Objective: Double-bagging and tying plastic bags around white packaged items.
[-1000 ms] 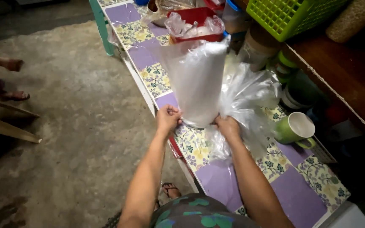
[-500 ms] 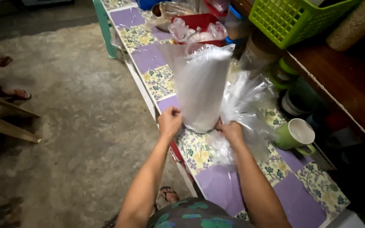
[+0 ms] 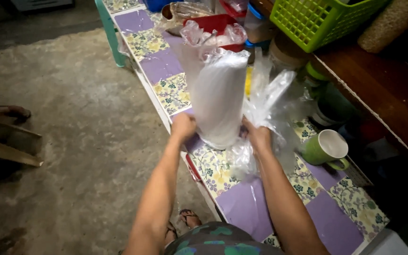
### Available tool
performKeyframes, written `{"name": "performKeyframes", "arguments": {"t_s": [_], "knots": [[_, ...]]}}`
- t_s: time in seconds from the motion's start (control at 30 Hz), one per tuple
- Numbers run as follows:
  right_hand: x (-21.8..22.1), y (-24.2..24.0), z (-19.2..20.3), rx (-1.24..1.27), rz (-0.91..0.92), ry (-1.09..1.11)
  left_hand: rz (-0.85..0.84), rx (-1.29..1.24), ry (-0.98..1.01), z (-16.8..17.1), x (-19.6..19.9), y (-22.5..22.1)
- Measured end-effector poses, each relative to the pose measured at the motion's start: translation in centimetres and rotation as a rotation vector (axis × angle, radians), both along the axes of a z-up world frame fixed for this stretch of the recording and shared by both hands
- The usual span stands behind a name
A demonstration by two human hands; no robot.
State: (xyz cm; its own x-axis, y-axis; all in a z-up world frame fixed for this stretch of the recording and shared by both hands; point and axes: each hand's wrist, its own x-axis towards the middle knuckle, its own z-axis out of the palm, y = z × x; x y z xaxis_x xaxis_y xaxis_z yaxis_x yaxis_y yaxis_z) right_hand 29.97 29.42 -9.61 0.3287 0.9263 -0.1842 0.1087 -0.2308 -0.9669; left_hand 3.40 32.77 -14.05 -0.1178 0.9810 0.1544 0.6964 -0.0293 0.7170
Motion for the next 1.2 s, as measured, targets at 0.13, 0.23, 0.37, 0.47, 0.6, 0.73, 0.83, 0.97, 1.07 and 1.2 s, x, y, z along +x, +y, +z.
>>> {"name": "performKeyframes", "arguments": {"t_s": [0.13, 0.23, 0.37, 0.47, 0.6, 0.73, 0.83, 0.97, 1.07, 1.2], "knots": [[0.3, 3.1, -2.5, -0.036, 0.113, -0.020, 0.014, -0.255, -0.301, 0.9, -0.3, 1.9], [0.7, 4.4, -4.0, -0.007, 0.176, 0.007, 0.002, -0.229, -0.237, 0.8, 0.2, 2.4], [0.5, 4.9, -3.8, 0.037, 0.159, -0.169, 0.024, -0.082, -0.147, -1.9, 1.0, 4.1], [1.3, 6.8, -7.4, 0.050, 0.179, -0.289, 0.009, 0.083, -0.016, -5.0, 1.2, 5.7], [0.6, 6.0, -4.7, 0.111, 0.075, 0.059, -0.018, 0.159, -0.032, -5.5, 0.7, 6.9], [0.9, 5.8, -3.5, 0.140, 0.231, 0.081, -0.089, 0.014, -0.398, -1.4, 0.6, 4.6], [0.6, 6.4, -2.5, -0.030, 0.270, -0.209, -0.147, -0.026, -0.432, 0.0, 0.7, 4.6], [0.9, 8.5, -5.2, 0.208, 0.385, -0.195, -0.277, 0.035, 0.149, -9.6, 0.9, 10.5], [1.3, 9.6, -6.5, 0.180, 0.431, -0.170, -0.196, 0.069, 0.177, -9.8, 1.4, 10.1], [2.8, 10.2, -10.5, 0.106, 0.391, -0.149, -0.038, 0.033, -0.006, -7.1, 1.6, 7.2]]}}
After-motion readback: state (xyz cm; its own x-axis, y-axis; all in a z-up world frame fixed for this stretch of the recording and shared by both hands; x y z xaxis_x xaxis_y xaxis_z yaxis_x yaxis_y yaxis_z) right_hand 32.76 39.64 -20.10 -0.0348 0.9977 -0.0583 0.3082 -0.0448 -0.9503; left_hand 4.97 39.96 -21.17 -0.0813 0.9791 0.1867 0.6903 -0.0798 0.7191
